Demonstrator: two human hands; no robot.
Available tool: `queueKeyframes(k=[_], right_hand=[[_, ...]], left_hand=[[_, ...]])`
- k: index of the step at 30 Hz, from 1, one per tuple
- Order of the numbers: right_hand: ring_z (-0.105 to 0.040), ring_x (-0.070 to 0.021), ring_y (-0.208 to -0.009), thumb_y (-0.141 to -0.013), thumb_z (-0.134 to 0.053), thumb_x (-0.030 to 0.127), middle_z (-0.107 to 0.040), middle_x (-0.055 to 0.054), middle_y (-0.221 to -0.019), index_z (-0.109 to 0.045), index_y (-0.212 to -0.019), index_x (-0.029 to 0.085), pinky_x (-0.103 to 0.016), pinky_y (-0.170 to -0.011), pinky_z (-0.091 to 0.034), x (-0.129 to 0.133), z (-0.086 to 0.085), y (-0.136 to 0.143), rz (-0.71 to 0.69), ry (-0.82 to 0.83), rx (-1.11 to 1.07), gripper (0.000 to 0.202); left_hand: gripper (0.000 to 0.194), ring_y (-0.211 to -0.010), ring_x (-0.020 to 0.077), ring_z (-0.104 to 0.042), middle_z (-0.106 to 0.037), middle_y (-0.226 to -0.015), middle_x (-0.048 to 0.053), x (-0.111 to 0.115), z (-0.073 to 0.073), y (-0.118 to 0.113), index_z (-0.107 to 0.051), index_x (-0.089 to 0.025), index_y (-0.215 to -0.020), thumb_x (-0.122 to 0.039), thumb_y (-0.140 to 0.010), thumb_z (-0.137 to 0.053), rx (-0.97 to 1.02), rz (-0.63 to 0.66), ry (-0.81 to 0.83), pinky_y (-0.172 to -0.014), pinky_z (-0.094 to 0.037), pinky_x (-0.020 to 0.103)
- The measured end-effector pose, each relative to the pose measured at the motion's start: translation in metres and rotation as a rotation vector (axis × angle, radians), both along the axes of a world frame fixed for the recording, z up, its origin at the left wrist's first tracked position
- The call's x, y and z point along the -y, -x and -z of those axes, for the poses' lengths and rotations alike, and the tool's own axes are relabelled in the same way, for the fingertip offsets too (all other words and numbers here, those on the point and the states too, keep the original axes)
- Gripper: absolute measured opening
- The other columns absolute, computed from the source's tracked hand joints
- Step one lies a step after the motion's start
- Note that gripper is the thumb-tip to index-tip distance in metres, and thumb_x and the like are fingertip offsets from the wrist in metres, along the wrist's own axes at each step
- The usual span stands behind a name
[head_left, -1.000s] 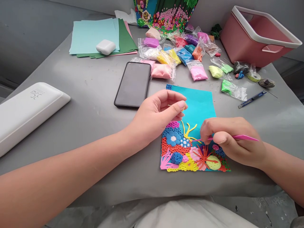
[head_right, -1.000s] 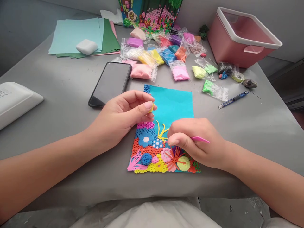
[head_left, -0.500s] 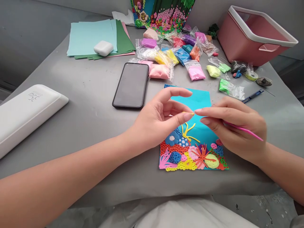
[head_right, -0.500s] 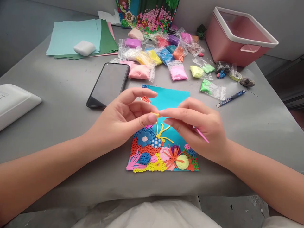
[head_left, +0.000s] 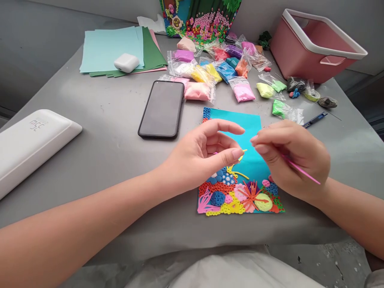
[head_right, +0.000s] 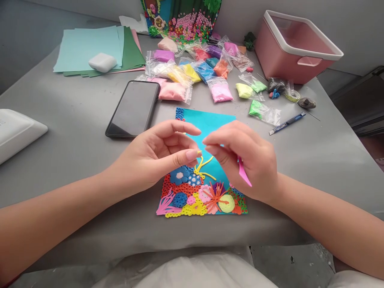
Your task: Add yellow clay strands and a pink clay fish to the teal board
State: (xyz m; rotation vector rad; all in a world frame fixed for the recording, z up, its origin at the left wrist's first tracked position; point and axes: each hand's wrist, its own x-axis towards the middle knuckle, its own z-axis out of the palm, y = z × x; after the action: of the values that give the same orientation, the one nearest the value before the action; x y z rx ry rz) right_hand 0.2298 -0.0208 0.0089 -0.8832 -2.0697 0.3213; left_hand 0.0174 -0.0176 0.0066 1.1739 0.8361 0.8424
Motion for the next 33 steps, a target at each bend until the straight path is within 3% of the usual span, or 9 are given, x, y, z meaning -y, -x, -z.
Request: queueKeyframes(k=[5,9,14,18,22,27,31,33], right_hand=[[-0.065,-0.0165,-0.073,-0.102,-0.052,0.023,-0.07,-0.003,-0.086,-0.069,-0.101,0.026,-0.033,-0.069,-0.054,-0.001,0.0,-0.004,0.077,0.151,-0.03,0.017],[-0.065,-0.0151,-0.067,-0.096,-0.063,0.025,-0.071,-0.003,-0.076,-0.073,-0.088,0.024,-0.029,-0.064,-0.054,-0.004,-0.004,-0.005,-0.001,0.063,0.069,0.012],[-0.07,-0.0143,-0.074,-0.096,-0.06,0.015,-0.076,-0.004,-0.088,-0.077,-0.105,0.026,-0.027,-0.067,-0.058,-0.007,-0.004,-0.007,-0.037,0.012,0.14,0.022],[-0.069,-0.014,-0.07,-0.091,-0.07,0.018,-0.075,-0.004,-0.084,-0.078,-0.096,0.024,-0.026,-0.064,-0.057,-0.008,-0.003,-0.009,-0.078,0.025,0.145,0.011],[-0.071,-0.015,-0.074,-0.094,-0.065,0.018,-0.076,-0.003,-0.087,-0.078,-0.095,0.026,-0.027,-0.067,-0.058,-0.008,-0.004,-0.009,-0.047,0.039,0.164,0.016],[-0.065,-0.0135,-0.066,-0.093,-0.069,0.025,-0.071,-0.002,-0.077,-0.072,-0.084,0.023,-0.027,-0.062,-0.055,-0.008,-0.004,-0.009,-0.133,0.093,0.216,0.01],[-0.067,-0.0157,-0.08,-0.096,-0.061,0.015,-0.069,-0.005,-0.09,-0.07,-0.097,0.023,-0.028,-0.071,-0.055,-0.008,-0.006,-0.011,-0.169,0.012,0.272,0.012],[-0.065,-0.0163,-0.079,-0.097,-0.059,0.013,-0.068,-0.005,-0.087,-0.068,-0.097,0.023,-0.029,-0.069,-0.054,-0.007,-0.008,-0.013,-0.175,-0.014,0.277,0.014]], left_hand=[[0.03,-0.073,0.0117,-0.068,-0.07,-0.089,0.0,-0.002,0.002,-0.002,-0.067,-0.018,-0.095,-0.039,-0.079,-0.083,-0.02,-0.062,0.039,-0.073,-0.058,0.026],[0.031,-0.08,0.0149,-0.068,-0.07,-0.089,0.001,-0.002,0.003,-0.001,-0.068,-0.019,-0.094,-0.043,-0.08,-0.081,-0.093,-0.057,0.002,-0.071,-0.057,0.027],[0.028,-0.09,0.0161,-0.069,-0.07,-0.094,0.002,-0.001,0.004,-0.001,-0.067,-0.018,-0.097,-0.04,-0.084,-0.078,-0.102,-0.092,-0.087,-0.082,-0.056,0.027],[0.026,-0.093,0.0156,-0.068,-0.069,-0.096,0.002,-0.002,0.005,-0.001,-0.066,-0.018,-0.099,-0.037,-0.085,-0.078,-0.12,-0.142,-0.127,-0.082,-0.055,0.025],[0.025,-0.092,0.016,-0.068,-0.07,-0.095,0.002,-0.003,0.006,-0.001,-0.066,-0.019,-0.097,-0.039,-0.085,-0.077,-0.14,-0.132,-0.133,-0.081,-0.055,0.026],[0.019,-0.092,0.0155,-0.069,-0.07,-0.096,0.002,-0.003,0.005,-0.001,-0.066,-0.018,-0.096,-0.034,-0.088,-0.073,-0.155,-0.132,-0.126,-0.081,-0.055,0.025],[0.014,-0.091,0.0135,-0.07,-0.07,-0.096,0.002,-0.003,0.004,-0.001,-0.065,-0.018,-0.097,-0.03,-0.091,-0.07,-0.127,-0.119,-0.1,-0.08,-0.055,0.023],[0.012,-0.092,0.0131,-0.07,-0.07,-0.095,0.001,-0.004,0.004,0.0,-0.065,-0.018,-0.097,-0.028,-0.092,-0.069,-0.117,-0.121,-0.085,-0.08,-0.055,0.022]])
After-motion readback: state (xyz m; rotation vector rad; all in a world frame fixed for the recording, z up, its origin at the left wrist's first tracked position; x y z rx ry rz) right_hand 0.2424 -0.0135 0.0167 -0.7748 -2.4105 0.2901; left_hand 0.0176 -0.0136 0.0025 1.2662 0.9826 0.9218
